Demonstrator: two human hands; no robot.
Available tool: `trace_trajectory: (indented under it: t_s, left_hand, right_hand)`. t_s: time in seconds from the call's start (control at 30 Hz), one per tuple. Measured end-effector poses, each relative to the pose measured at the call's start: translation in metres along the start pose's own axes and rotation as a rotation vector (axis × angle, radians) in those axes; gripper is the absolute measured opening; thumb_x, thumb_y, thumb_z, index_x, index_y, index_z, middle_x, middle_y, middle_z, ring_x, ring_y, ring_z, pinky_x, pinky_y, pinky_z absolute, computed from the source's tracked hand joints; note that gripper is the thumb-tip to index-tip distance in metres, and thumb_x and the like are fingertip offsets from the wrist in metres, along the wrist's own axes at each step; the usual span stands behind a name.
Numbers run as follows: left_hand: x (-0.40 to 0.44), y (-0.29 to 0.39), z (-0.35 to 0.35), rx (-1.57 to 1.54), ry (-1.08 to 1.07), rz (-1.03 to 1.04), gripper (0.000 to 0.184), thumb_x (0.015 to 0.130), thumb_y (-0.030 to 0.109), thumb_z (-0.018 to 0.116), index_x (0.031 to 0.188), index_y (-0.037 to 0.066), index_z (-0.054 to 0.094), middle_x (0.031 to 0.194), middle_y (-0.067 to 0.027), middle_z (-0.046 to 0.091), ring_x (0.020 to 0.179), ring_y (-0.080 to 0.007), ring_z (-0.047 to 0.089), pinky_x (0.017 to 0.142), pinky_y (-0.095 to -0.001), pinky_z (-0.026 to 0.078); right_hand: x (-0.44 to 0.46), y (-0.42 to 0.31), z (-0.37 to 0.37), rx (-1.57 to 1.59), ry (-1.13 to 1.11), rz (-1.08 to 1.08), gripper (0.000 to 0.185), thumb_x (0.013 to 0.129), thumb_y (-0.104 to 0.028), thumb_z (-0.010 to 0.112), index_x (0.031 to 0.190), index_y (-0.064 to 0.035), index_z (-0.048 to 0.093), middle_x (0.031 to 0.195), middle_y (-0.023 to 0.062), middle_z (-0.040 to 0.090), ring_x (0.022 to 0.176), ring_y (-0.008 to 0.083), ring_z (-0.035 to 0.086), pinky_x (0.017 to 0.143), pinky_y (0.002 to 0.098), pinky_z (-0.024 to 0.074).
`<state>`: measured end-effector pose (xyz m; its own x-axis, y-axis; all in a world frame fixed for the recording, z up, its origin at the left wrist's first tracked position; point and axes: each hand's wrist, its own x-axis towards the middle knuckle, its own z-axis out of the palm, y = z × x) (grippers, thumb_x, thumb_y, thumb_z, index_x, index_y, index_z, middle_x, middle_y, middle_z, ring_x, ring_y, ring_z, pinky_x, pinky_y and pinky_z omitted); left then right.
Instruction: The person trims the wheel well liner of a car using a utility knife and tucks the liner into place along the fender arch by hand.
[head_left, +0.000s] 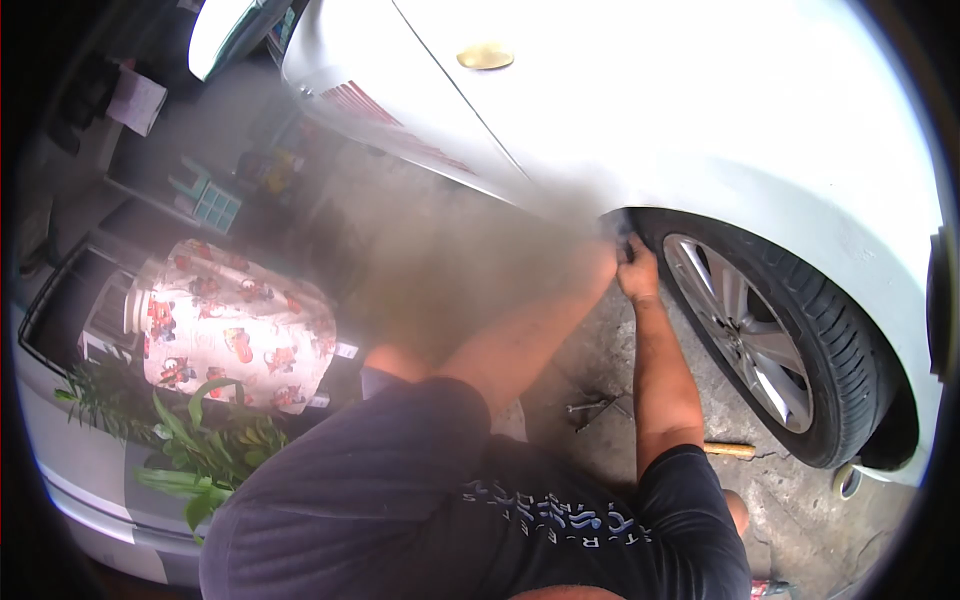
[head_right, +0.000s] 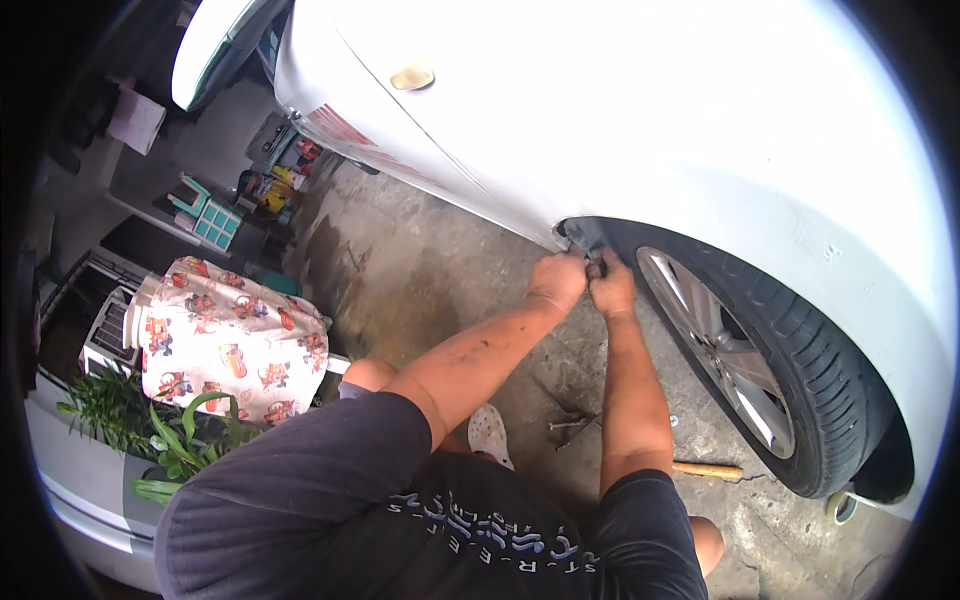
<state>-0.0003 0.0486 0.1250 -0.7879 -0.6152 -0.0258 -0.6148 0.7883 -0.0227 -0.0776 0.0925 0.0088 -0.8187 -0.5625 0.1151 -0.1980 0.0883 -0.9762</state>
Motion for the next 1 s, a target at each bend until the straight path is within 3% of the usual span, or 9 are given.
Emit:
trace_trajectory:
  t_s: [0.23,0.37,0.57,0.67,0.73,0.93,1.0]
  left_hand:
    - [0.001,-0.009,0.010,-0.164,0.199,0.090,0.027,0.095,0.027,0.051,0.096,0.001,0.059,0.076,-0.0250,0.068,0.073,-0.0435,0.068,0.070,-0.0534,0.054]
    - [-0.009,0.005,-0.002,-0.147,0.150,0.041,0.029,0.094,0.028,0.053,0.098,0.000,0.061,0.078,-0.0265,0.067,0.076,-0.0461,0.066,0.072,-0.0538,0.053]
    - [-0.023,-0.001,0.025,-0.380,0.330,0.044,0.027,0.093,0.026,0.057,0.103,0.001,0.064,0.083,-0.0280,0.066,0.081,-0.0483,0.064,0.072,-0.0549,0.051]
    - [-0.031,0.002,0.038,-0.411,0.330,0.039,0.026,0.092,0.024,0.059,0.101,0.000,0.064,0.083,-0.0284,0.066,0.081,-0.0482,0.064,0.072,-0.0545,0.051]
    - [-0.032,0.004,0.039,-0.428,0.325,0.035,0.026,0.092,0.024,0.060,0.100,-0.001,0.063,0.082,-0.0291,0.066,0.080,-0.0483,0.064,0.072,-0.0538,0.051]
    - [-0.026,0.003,0.032,-0.299,0.366,0.081,0.031,0.093,0.030,0.059,0.095,0.000,0.063,0.079,-0.0275,0.066,0.078,-0.0462,0.065,0.069,-0.0538,0.051]
    - [-0.018,0.013,0.018,-0.254,0.359,0.046,0.031,0.093,0.032,0.058,0.094,0.001,0.064,0.078,-0.0270,0.066,0.078,-0.0456,0.066,0.069,-0.0538,0.051]
  right_hand:
    - [0.001,0.004,-0.002,0.005,0.000,-0.009,0.034,0.086,-0.023,0.065,0.117,-0.0089,0.064,0.099,0.0233,0.069,0.096,0.0427,0.066,0.083,0.0453,0.0508]
    - [0.005,0.007,-0.003,0.012,-0.020,-0.010,0.034,0.086,-0.022,0.065,0.117,-0.0087,0.064,0.101,0.0240,0.069,0.097,0.0429,0.065,0.085,0.0465,0.0505]
    - [0.002,0.025,0.002,0.061,-0.008,-0.054,0.027,0.087,-0.023,0.066,0.110,-0.0094,0.065,0.100,0.0220,0.069,0.097,0.0425,0.065,0.085,0.0477,0.0505]
    - [-0.009,-0.040,-0.040,0.000,-0.109,0.142,0.023,0.087,-0.022,0.066,0.107,-0.0110,0.067,0.097,0.0192,0.071,0.095,0.0394,0.066,0.083,0.0457,0.0510]
    - [-0.011,-0.041,-0.041,0.008,-0.097,0.140,0.021,0.087,-0.021,0.066,0.106,-0.0115,0.067,0.096,0.0178,0.071,0.093,0.0380,0.067,0.082,0.0449,0.0512]
    - [-0.012,-0.039,-0.043,0.064,-0.100,0.115,0.019,0.088,-0.021,0.063,0.105,-0.0125,0.067,0.097,0.0159,0.072,0.094,0.0367,0.067,0.082,0.0448,0.0513]
    - [-0.012,-0.037,-0.040,-0.093,-0.061,0.077,0.023,0.088,-0.024,0.061,0.108,-0.0133,0.066,0.101,0.0162,0.071,0.096,0.0389,0.066,0.083,0.0470,0.0511]
